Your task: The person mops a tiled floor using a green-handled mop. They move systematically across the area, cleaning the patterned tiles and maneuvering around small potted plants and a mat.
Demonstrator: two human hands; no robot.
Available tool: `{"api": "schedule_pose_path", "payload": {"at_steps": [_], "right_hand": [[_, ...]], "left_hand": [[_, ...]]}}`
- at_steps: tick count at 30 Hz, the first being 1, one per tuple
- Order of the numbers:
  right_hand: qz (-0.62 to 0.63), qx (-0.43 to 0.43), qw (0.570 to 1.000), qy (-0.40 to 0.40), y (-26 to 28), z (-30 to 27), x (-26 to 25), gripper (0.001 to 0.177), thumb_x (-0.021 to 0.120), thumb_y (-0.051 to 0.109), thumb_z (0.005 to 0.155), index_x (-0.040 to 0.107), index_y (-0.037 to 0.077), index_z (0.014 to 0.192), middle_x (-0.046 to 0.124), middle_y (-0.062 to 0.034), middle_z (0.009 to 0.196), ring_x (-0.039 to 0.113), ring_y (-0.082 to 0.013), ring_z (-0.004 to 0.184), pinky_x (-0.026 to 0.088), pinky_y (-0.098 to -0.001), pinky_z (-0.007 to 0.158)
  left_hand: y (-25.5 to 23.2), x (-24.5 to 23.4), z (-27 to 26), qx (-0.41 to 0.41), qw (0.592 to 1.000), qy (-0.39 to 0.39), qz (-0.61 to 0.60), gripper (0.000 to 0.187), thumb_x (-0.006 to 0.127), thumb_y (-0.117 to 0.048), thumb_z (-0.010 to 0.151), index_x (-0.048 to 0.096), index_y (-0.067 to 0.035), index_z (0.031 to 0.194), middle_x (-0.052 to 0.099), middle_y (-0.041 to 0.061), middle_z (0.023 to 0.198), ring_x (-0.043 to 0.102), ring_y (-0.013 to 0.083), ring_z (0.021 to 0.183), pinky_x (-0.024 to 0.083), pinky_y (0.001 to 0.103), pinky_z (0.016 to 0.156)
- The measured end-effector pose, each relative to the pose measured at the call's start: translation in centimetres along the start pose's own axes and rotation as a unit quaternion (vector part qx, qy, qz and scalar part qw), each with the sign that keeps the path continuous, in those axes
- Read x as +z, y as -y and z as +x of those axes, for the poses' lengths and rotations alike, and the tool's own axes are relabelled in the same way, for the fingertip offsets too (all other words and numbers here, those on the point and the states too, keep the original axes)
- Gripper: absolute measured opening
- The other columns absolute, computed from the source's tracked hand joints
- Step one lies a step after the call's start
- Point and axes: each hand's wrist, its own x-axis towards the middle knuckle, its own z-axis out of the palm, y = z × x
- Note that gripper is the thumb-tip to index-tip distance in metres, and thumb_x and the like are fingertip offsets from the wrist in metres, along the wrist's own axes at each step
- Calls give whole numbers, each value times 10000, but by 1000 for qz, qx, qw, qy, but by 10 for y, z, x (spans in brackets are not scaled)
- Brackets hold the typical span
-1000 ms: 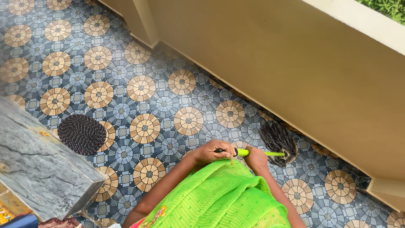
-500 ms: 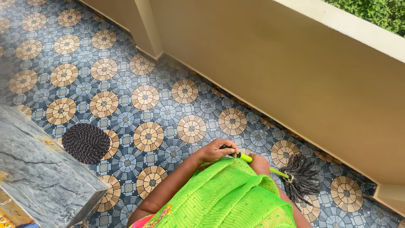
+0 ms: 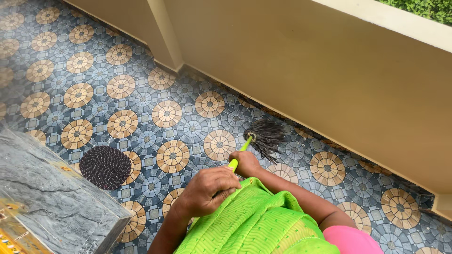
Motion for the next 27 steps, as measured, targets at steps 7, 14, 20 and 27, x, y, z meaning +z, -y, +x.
{"api": "schedule_pose_path", "payload": {"at_steps": [7,14,20,27], "right_hand": [[396,125,904,99,55,27,48,232,734,304,881,760,74,880,755,-94,812,730,-249,772,558,-385,685],[222,-107,959,139,83,20,33,129,707,138,834,725,112,959,758,-29,866,741,-156,810,568,-309,723],[412,208,871,166,95,-3,6,259,637,295,964,744,62,929,744,-58,831,729,-160,780,555,-303,706],[168,-29,979,113,70,-63,-36,179,644,221,901,714,138,1043,737,-18,861,706,-185,811,530,-343,704]], "left_hand": [[-23,6,-19,20,994,-1,105,91,734,-61,874,681,-38,944,723,119,877,735,314,875,548,470,1006],[-14,20,-14,-17,993,-33,110,72,732,-45,847,673,-50,886,701,124,795,726,325,801,558,495,1040],[-12,35,-3,22,995,28,91,289,719,-18,782,736,-39,1070,729,133,854,735,326,845,544,512,1030],[-32,67,22,102,989,59,88,392,730,-33,755,740,-30,1146,742,154,936,740,318,917,538,523,1018]]}}
